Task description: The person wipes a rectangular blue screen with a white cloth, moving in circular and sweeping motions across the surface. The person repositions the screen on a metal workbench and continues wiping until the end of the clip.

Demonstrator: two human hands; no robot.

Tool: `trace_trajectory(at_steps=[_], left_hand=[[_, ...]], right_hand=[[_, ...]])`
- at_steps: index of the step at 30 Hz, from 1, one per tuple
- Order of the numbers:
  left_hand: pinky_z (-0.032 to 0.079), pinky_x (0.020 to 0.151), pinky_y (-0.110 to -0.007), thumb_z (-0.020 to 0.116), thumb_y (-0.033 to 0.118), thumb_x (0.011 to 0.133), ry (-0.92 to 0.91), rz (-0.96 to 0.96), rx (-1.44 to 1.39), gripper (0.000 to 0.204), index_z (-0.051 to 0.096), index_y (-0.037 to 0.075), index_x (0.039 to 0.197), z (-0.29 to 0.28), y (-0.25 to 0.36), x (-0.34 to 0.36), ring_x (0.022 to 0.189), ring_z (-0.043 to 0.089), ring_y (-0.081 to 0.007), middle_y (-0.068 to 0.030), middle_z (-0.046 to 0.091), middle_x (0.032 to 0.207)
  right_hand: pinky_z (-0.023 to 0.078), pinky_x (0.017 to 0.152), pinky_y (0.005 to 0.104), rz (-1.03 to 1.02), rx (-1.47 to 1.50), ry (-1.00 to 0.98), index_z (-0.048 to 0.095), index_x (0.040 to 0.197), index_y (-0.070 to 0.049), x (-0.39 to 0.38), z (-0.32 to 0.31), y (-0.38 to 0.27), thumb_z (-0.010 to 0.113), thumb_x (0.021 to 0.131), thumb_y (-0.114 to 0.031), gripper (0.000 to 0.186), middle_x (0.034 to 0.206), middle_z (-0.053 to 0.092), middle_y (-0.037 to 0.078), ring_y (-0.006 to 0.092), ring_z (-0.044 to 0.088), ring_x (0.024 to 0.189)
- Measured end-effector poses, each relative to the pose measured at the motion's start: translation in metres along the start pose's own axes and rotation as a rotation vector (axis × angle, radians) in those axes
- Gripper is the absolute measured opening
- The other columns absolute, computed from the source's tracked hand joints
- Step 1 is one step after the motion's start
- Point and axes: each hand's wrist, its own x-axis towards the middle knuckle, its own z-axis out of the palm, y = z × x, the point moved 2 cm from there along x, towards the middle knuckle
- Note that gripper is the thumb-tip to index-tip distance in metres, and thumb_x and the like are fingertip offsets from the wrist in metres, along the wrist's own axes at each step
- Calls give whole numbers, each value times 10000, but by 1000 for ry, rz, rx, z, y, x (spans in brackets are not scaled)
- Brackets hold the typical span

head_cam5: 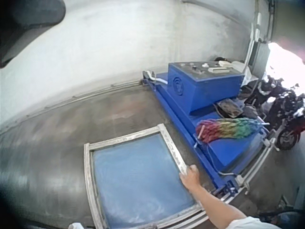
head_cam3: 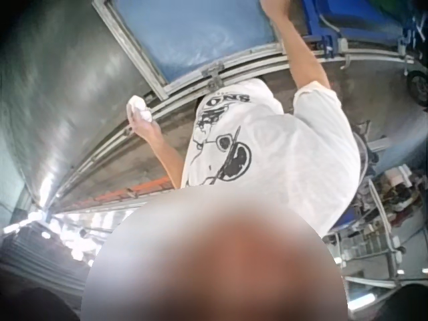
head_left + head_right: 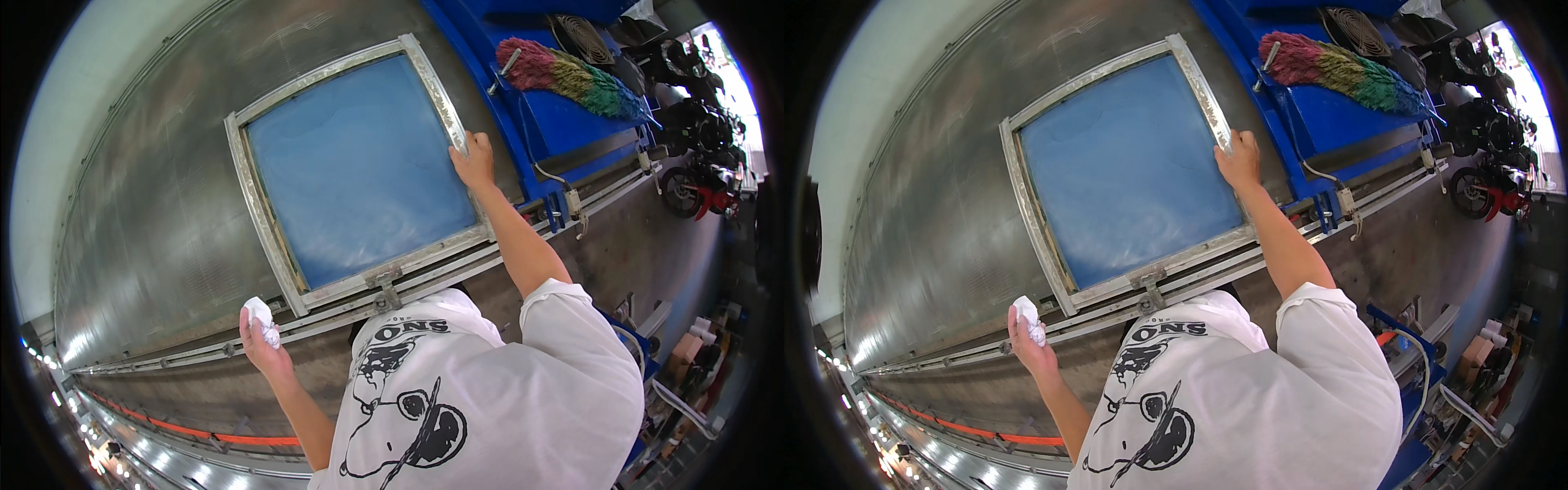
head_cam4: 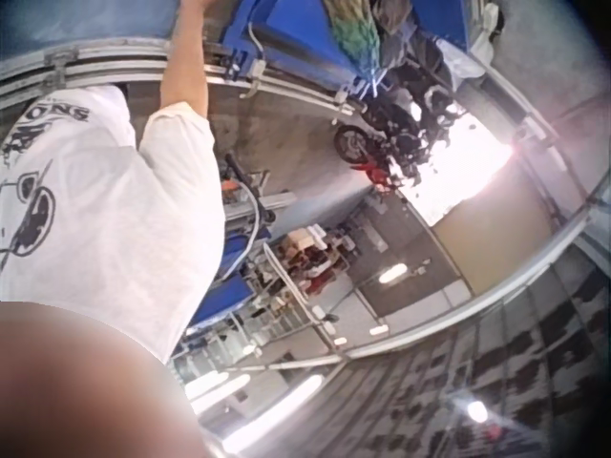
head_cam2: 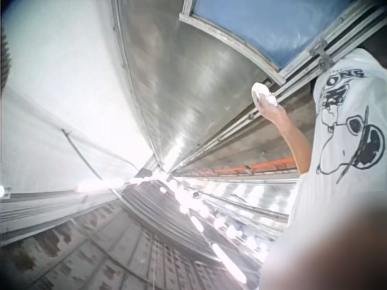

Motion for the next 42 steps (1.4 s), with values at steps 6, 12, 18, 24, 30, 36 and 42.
trace_trajectory(at_steps=[6, 12, 18, 24, 30, 36, 42], left_hand=[[534, 779, -311, 582, 113, 1027, 5, 21, 37, 435, 555, 53, 1457, 21, 0, -21, 1077, 667, -177, -110, 659, 1338], [472, 990, -384, 572, 190, 1022, 21, 17, 135, 478, 528, 51, 1478, 23, -6, -66, 1267, 584, -250, -108, 583, 1441], [489, 972, -349, 549, 178, 1038, 45, 12, 155, 484, 515, -3, 1485, 12, -23, -78, 1260, 591, -260, -127, 574, 1449], [493, 963, -347, 553, 187, 1040, -53, 34, 151, 474, 519, -10, 1470, 43, -22, -59, 1230, 601, -260, -136, 587, 1407], [492, 964, -354, 572, 193, 1036, -116, 74, 186, 473, 532, -16, 1459, 85, -2, -51, 1225, 601, -265, -156, 582, 1414], [500, 980, -372, 589, 187, 1028, -134, 71, 143, 475, 535, -15, 1455, 63, -10, -28, 1224, 604, -281, -173, 585, 1413], [528, 915, -382, 614, 177, 1011, -62, 6, 25, 459, 555, 31, 1442, 42, -27, -37, 1191, 626, -231, -119, 626, 1365]], right_hand=[[488, 904, 507, -61, -73, 66, 655, 1139, -11, 9, 3, -7, 769, 869, -350, 448, 1062, 594, 194, 409, 600, 1036], [475, 978, 515, 224, 121, -89, 626, 1195, -8, 51, 8, -31, 815, 820, -444, 605, 1189, 586, 210, 400, 596, 1127], [407, 1000, 459, -133, 146, 250, 635, 1186, -49, 27, -28, -36, 757, 867, -216, 380, 1163, 570, 124, 312, 576, 1073], [484, 868, 374, -304, -92, 344, 682, 1001, -108, 5, -100, 33, 668, 847, -136, 156, 939, 587, 48, 248, 615, 934], [501, 855, 369, -356, 6, 372, 675, 948, -108, 5, -98, 40, 654, 826, -117, 124, 909, 587, 38, 234, 635, 922], [507, 857, 376, -375, -20, 417, 676, 925, -114, 7, -104, 42, 653, 816, -125, 113, 908, 594, 37, 246, 639, 923], [452, 812, 447, -375, -150, 329, 710, 913, -100, 10, -94, 37, 647, 900, -179, 102, 917, 651, 64, 283, 621, 892]])
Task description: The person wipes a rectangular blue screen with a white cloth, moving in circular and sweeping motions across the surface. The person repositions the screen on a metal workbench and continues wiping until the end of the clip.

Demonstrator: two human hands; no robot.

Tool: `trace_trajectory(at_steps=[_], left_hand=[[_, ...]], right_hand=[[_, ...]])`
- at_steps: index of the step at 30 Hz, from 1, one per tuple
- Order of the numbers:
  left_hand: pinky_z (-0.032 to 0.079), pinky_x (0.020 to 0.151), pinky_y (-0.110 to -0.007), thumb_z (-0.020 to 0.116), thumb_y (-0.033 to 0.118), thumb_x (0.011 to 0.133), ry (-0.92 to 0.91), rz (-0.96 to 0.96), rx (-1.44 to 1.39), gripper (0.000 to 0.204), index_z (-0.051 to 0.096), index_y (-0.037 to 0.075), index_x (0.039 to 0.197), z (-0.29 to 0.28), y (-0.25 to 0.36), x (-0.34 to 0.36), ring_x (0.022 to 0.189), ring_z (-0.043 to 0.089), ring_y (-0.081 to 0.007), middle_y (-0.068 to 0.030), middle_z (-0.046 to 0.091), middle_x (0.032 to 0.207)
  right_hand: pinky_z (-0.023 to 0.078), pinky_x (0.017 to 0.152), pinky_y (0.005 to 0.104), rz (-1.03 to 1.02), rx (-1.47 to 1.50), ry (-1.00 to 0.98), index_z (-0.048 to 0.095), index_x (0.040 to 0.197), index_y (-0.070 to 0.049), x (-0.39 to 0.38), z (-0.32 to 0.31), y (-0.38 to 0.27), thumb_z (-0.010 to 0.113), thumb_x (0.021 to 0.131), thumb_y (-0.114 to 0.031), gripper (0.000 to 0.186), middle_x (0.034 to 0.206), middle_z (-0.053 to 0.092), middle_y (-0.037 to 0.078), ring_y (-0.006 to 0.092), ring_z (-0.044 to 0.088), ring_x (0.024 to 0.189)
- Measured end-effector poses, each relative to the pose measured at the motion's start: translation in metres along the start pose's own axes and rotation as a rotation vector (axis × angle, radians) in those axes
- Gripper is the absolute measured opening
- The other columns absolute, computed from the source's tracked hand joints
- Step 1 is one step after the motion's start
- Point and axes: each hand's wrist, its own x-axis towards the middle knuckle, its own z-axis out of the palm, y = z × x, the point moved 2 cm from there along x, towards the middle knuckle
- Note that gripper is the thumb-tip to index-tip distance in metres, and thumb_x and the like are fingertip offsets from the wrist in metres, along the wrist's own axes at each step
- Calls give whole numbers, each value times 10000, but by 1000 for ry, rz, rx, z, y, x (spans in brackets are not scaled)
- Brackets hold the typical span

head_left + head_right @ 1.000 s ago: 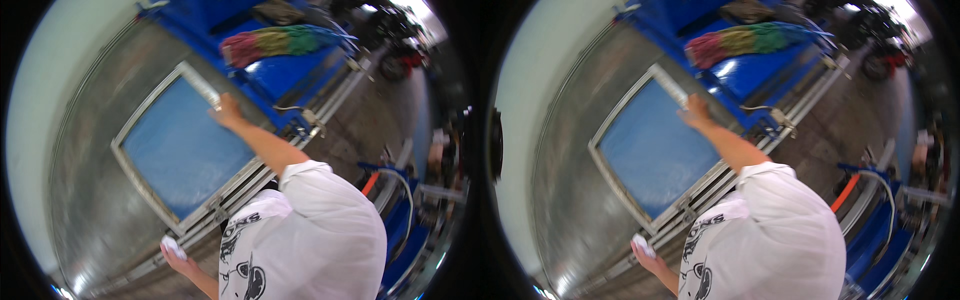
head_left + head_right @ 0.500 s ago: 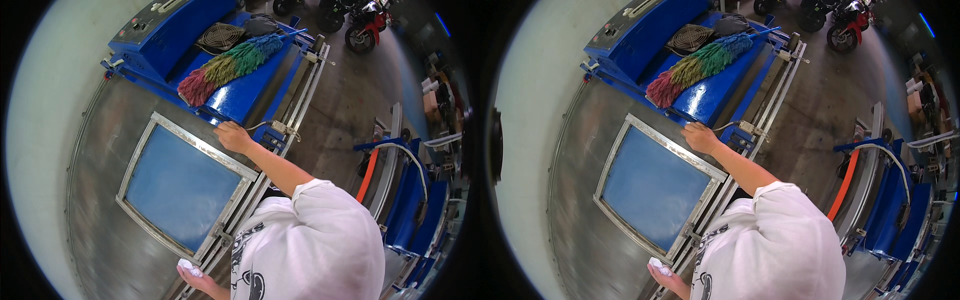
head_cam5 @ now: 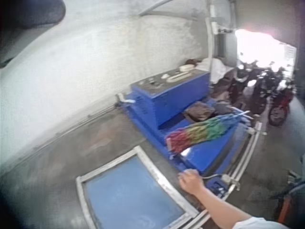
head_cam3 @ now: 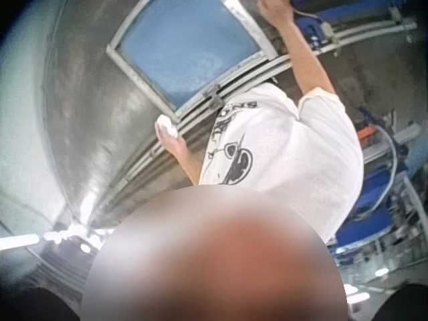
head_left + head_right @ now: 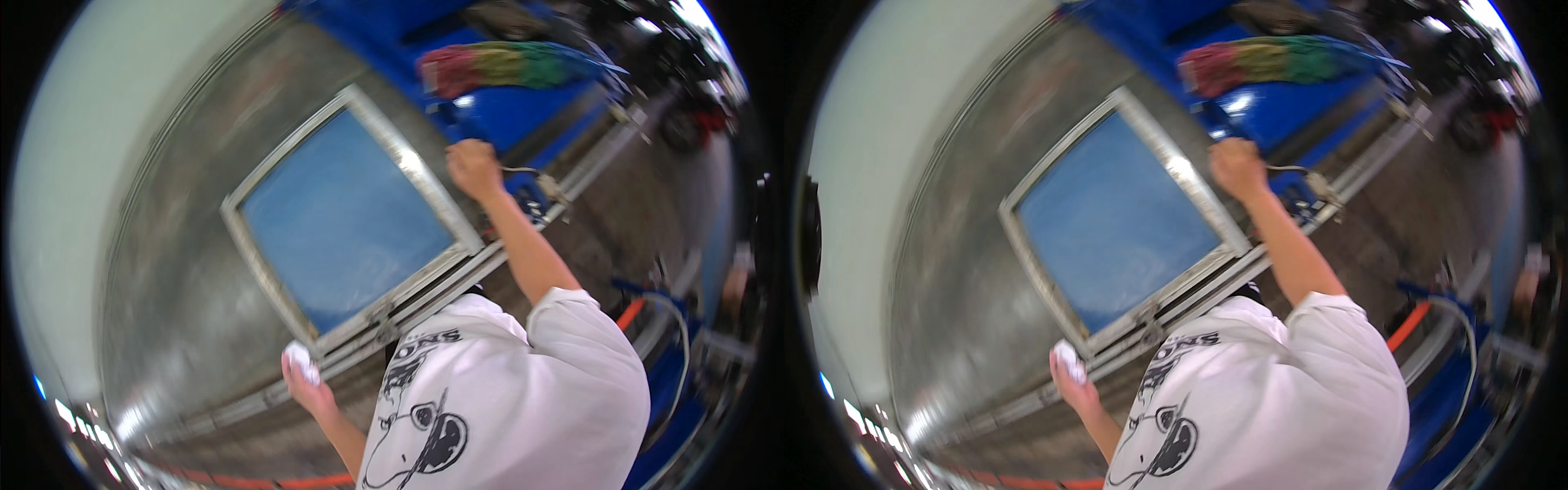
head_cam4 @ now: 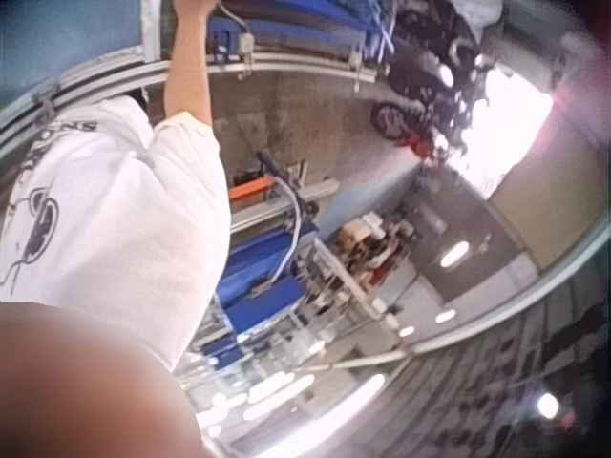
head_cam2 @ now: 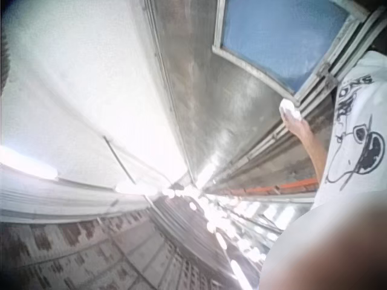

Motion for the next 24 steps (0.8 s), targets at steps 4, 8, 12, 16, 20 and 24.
trace_trajectory(at_steps=[4, 8, 12, 16, 20, 24], left_hand=[[566, 811, -333, 611, 100, 999, 23, 9, 50, 507, 512, 56, 1495, 1, 4, -2, 1108, 655, -188, -104, 636, 1334], [564, 848, -344, 659, 44, 954, 16, 14, 46, 633, 396, 49, 1529, 13, 10, 1, 1130, 642, -221, -145, 601, 1351], [497, 1002, -332, 659, 37, 948, -88, 61, 218, 606, 420, 8, 1504, 34, 3, 13, 1225, 602, -231, -178, 586, 1392], [472, 1049, -334, 679, 82, 944, -211, 228, 488, 484, 575, 3, 1411, 66, -3, 22, 1227, 608, -220, -146, 628, 1359], [481, 1050, -392, 681, 90, 938, -375, 507, 802, 420, 649, 60, 1356, 111, -19, 23, 1206, 631, -297, -171, 656, 1307], [475, 1075, -457, 691, 93, 911, -654, 723, 979, 426, 662, 75, 1336, 170, -61, 18, 1253, 597, -360, -185, 628, 1356]], right_hand=[[475, 891, 443, 17, 198, -103, 720, 1149, -46, 16, 12, -38, 730, 903, -227, 306, 1065, 670, 111, 322, 638, 1020], [445, 1013, 493, 62, 67, -294, 579, 1391, 3, 26, 81, -58, 739, 908, -408, 653, 1295, 548, 212, 387, 545, 1211], [431, 1035, 512, 296, -25, -433, 543, 1419, 38, 30, 131, -39, 735, 902, -454, 739, 1302, 538, 229, 407, 529, 1236], [470, 980, 481, 165, 129, -310, 613, 1299, 76, 24, 148, -28, 719, 921, -378, 601, 1175, 580, 243, 419, 561, 1138], [479, 952, 478, 173, 89, -300, 622, 1263, 82, 20, 144, -32, 709, 924, -344, 552, 1138, 584, 245, 420, 565, 1105], [477, 952, 486, 193, 21, -284, 625, 1249, 75, 24, 140, -41, 703, 928, -335, 527, 1123, 587, 231, 420, 570, 1091]])
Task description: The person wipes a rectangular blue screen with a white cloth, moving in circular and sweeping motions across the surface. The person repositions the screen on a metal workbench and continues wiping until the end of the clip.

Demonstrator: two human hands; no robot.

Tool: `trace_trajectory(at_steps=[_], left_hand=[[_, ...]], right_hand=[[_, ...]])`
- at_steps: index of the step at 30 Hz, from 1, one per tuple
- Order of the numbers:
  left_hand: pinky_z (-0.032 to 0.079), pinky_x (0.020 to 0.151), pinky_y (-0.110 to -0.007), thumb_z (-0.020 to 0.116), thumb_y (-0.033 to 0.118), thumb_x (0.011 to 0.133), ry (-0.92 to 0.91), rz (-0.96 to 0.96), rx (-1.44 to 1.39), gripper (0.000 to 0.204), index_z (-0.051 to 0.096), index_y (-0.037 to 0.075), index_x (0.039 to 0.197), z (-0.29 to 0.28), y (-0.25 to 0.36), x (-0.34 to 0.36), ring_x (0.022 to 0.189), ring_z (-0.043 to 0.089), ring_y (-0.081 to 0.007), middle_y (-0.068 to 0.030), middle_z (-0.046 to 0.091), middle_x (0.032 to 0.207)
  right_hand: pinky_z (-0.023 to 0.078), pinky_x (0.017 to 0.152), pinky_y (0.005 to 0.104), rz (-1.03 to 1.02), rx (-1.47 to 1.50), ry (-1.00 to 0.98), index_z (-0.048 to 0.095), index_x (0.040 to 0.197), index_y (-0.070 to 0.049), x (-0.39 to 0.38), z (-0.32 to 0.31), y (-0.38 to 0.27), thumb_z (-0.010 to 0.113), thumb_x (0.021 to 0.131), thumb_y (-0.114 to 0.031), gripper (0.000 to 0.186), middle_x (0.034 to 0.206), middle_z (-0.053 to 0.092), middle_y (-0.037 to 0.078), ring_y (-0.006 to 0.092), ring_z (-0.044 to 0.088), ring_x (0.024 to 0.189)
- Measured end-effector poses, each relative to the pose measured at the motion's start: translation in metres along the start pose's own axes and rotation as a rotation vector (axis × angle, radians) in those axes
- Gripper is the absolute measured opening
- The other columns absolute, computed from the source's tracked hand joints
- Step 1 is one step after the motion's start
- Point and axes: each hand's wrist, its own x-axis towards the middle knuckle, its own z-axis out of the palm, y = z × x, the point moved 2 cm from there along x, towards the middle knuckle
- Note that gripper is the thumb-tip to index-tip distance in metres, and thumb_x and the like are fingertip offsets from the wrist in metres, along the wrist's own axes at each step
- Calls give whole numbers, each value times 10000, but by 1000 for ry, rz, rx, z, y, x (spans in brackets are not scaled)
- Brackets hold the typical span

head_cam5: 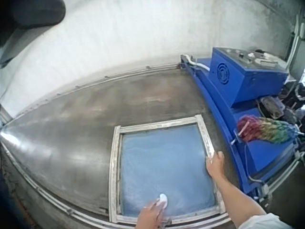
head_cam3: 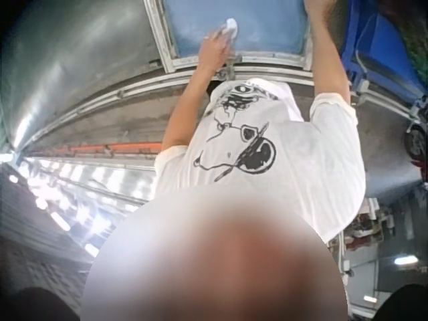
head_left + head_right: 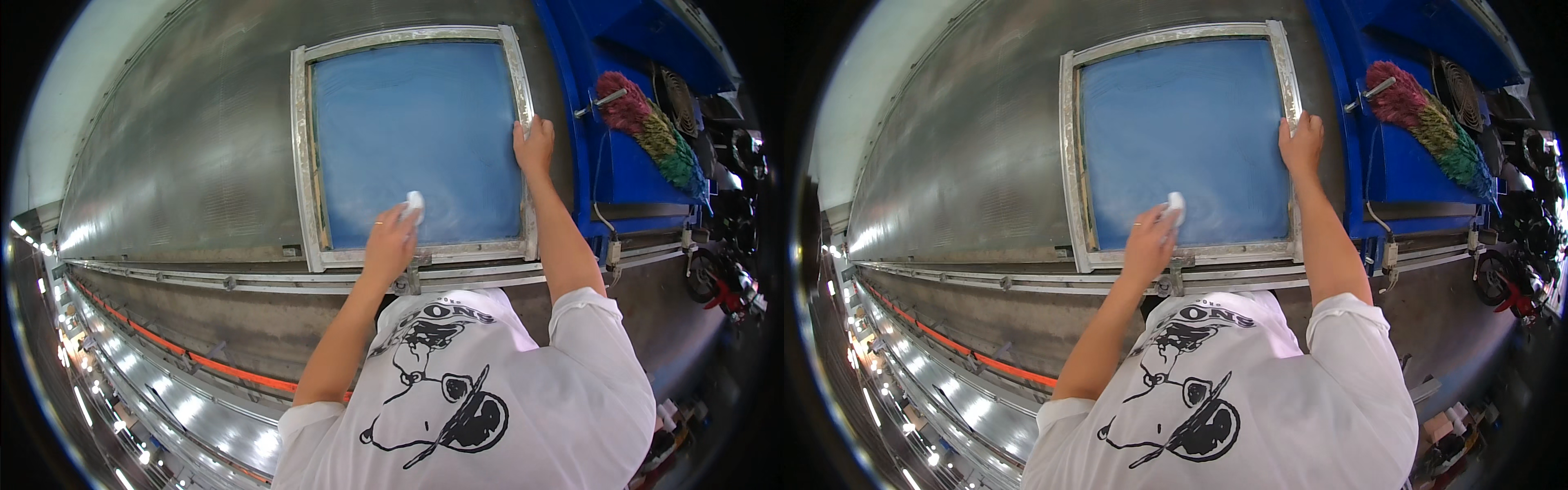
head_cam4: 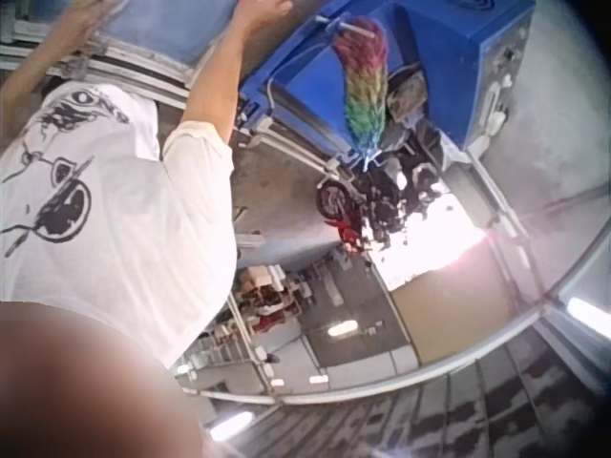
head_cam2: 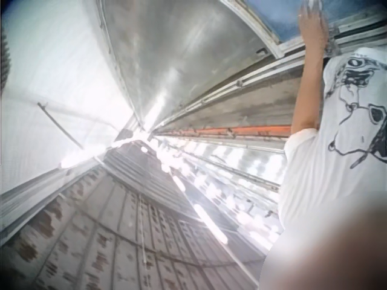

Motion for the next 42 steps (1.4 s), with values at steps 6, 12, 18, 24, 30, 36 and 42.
trace_trajectory(at_steps=[6, 12, 18, 24, 30, 36, 42], left_hand=[[376, 1203, -481, 658, 106, 930, -179, 364, 141, 440, 618, 61, 1366, 54, -38, 39, 1420, 477, -355, -167, 543, 1494], [361, 1208, -481, 577, 54, 958, 112, -121, 190, 500, 520, -11, 1450, 15, -92, 87, 1465, 420, -392, -233, 483, 1536], [387, 1178, -492, 539, 88, 1006, 376, -161, 496, 457, 510, -47, 1442, -33, -168, 205, 1416, 456, -445, -267, 492, 1517], [335, 1202, -523, 541, 176, 1022, 96, 143, -112, 458, 523, -10, 1440, 44, -80, 231, 1414, 425, -488, -286, 481, 1507], [357, 1185, -528, 526, 129, 1008, -47, -27, 165, 462, 494, 2, 1451, 25, -74, 215, 1393, 447, -484, -281, 498, 1476], [394, 1137, -528, 507, 106, 1003, 119, -181, 212, 421, 512, 2, 1411, 19, -94, 272, 1305, 507, -474, -280, 526, 1428], [429, 1063, -546, 516, 93, 977, 28, 143, 162, 401, 539, 36, 1373, 36, -64, 296, 1230, 544, -455, -255, 560, 1368]], right_hand=[[482, 956, 492, 32, 40, -4, 637, 1235, 64, 4, -3, -11, 716, 923, -324, 504, 1132, 598, 218, 425, 581, 1089], [483, 963, 496, 70, 50, -38, 631, 1245, 64, -2, -9, -11, 732, 916, -310, 508, 1182, 604, 216, 425, 585, 1118], [481, 967, 493, 82, 36, -86, 614, 1258, 77, 0, -14, -21, 734, 916, -288, 514, 1182, 599, 228, 429, 584, 1115], [481, 959, 494, 101, 75, -90, 605, 1269, 77, 5, -15, -16, 728, 919, -268, 507, 1185, 596, 228, 431, 583, 1111], [482, 957, 497, 124, 81, -101, 602, 1275, 64, 1, -25, -21, 733, 910, -266, 509, 1187, 595, 219, 426, 584, 1111], [484, 957, 498, 131, 68, -90, 606, 1272, 40, 3, -17, -18, 729, 901, -288, 510, 1189, 596, 204, 418, 585, 1114], [480, 966, 499, 168, 76, -94, 603, 1274, 30, 7, -19, -20, 722, 901, -292, 507, 1189, 593, 203, 415, 581, 1125]])
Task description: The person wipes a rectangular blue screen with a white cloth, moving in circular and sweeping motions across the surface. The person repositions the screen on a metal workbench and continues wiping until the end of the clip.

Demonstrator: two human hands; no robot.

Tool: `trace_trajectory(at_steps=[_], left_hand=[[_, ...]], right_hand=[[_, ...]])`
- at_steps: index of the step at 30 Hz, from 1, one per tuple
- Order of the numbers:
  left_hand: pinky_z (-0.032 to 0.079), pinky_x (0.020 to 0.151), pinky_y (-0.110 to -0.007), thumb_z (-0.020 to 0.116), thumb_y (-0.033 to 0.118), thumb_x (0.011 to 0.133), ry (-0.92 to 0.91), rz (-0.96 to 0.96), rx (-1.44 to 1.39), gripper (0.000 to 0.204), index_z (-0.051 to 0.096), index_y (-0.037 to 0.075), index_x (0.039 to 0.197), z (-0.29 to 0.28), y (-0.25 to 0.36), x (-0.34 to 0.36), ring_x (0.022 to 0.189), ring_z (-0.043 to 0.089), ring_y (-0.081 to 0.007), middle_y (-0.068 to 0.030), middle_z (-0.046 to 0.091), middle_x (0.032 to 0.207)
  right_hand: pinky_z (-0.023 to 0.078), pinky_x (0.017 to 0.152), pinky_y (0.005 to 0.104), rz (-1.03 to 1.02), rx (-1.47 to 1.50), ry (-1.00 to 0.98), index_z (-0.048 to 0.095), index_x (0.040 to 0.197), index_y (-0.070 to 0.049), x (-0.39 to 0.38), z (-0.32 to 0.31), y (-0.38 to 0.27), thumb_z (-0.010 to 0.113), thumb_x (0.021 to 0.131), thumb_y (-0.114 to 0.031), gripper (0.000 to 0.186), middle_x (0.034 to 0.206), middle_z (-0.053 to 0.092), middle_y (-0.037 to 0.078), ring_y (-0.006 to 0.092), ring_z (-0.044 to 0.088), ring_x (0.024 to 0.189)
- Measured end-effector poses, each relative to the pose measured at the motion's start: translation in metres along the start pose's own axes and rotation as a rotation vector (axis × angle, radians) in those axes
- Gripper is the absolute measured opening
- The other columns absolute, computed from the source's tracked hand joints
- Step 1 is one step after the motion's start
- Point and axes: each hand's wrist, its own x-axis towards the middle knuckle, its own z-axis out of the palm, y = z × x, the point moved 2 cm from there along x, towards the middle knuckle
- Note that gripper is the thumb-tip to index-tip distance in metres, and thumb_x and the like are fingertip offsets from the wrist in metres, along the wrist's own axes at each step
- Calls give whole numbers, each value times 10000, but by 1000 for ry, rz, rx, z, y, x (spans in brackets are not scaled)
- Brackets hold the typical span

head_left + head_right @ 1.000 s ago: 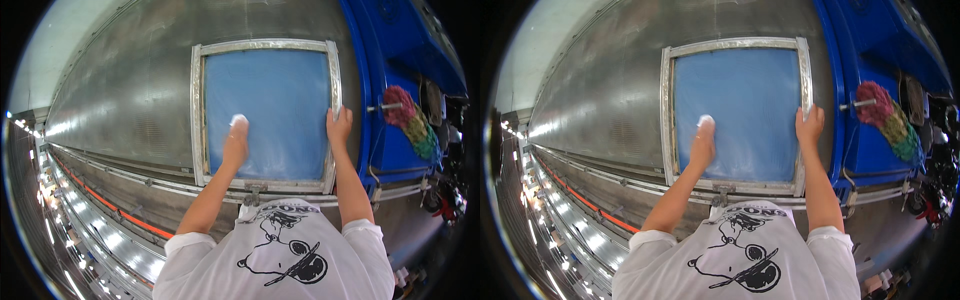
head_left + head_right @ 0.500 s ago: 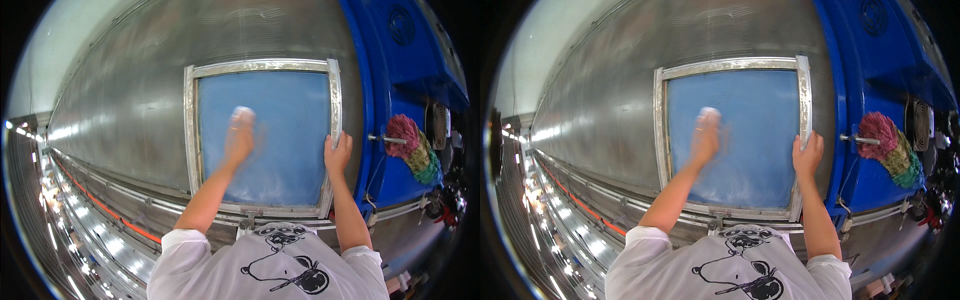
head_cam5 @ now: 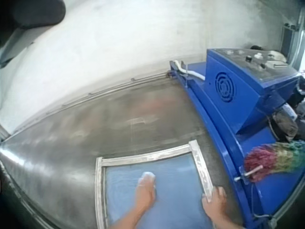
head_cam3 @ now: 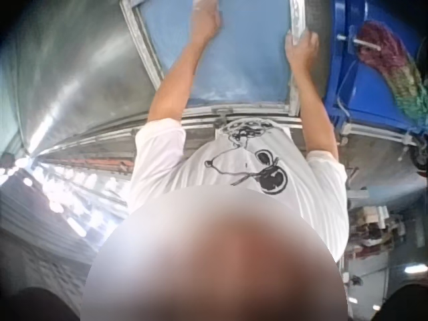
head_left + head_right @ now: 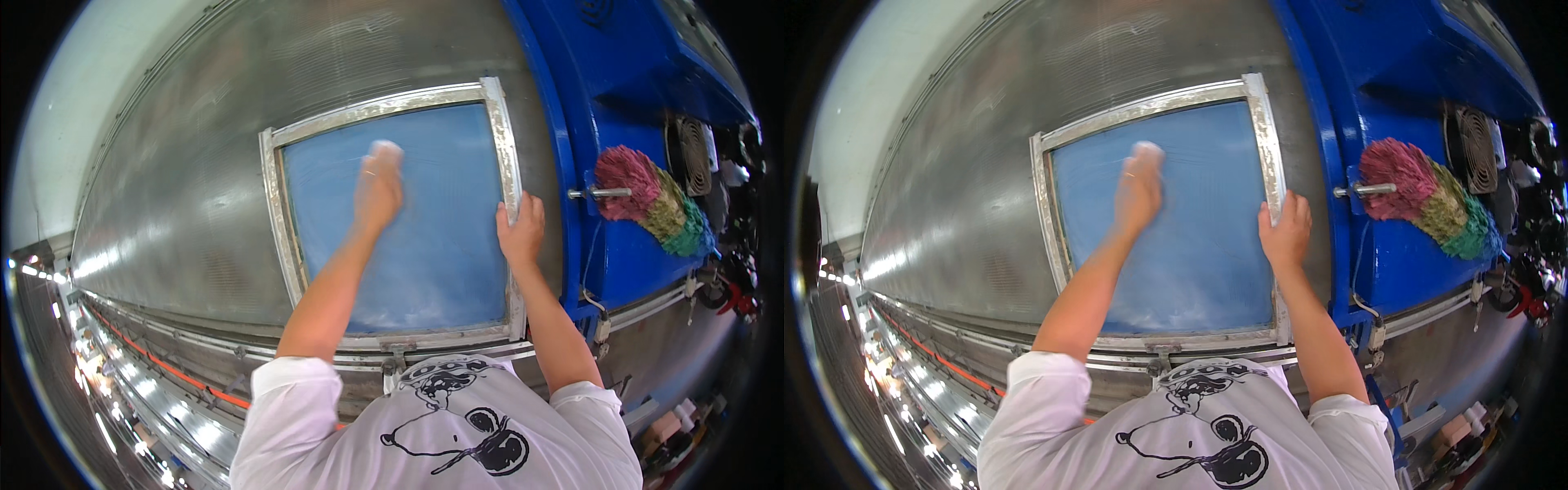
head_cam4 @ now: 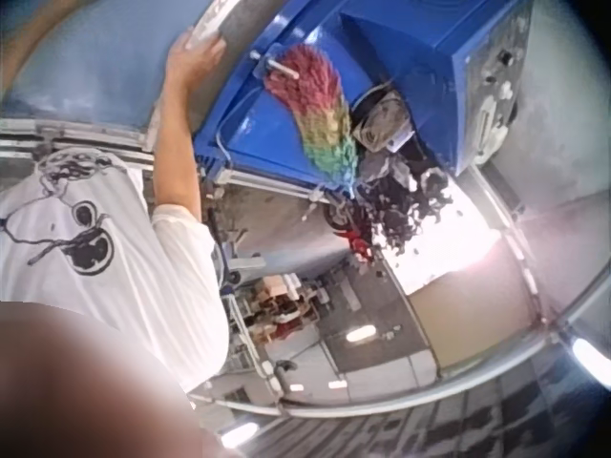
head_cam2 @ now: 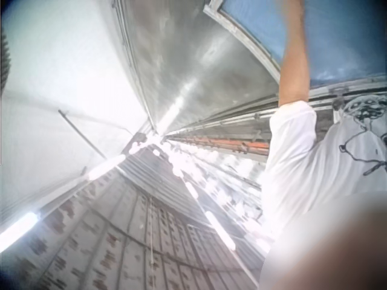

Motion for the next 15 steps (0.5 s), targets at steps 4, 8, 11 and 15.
trace_trajectory(at_steps=[4, 8, 11, 15], left_hand=[[479, 956, -524, 543, 96, 950, 33, 127, 10, 282, 580, 72, 1229, 10, 34, 23, 1131, 571, -451, -209, 600, 1251], [479, 971, -528, 534, 106, 972, -59, 164, -42, 247, 595, 73, 1209, 11, 54, 34, 1131, 575, -450, -217, 600, 1245], [458, 1022, -532, 513, 115, 987, -390, 240, -114, 302, 589, 40, 1270, 9, 91, 45, 1210, 556, -437, -218, 582, 1328], [419, 1106, -533, 512, 157, 1014, 198, 117, 186, 373, 564, -5, 1346, 40, 31, 40, 1346, 504, -425, -228, 549, 1427]], right_hand=[[474, 968, 503, -19, -2, 12, 601, 1274, 28, 2, 5, 0, 719, 899, -296, 509, 1190, 589, 205, 417, 576, 1133], [469, 967, 506, 5, 10, -4, 593, 1265, 15, 0, 1, 1, 719, 894, -303, 505, 1176, 583, 197, 413, 573, 1132], [463, 970, 505, 17, 3, 5, 585, 1261, 5, -1, 0, 8, 722, 888, -303, 502, 1154, 576, 189, 404, 570, 1125], [457, 983, 501, 0, 32, -32, 584, 1261, 2, 1, 4, -5, 724, 882, -302, 506, 1156, 575, 185, 399, 571, 1126]])
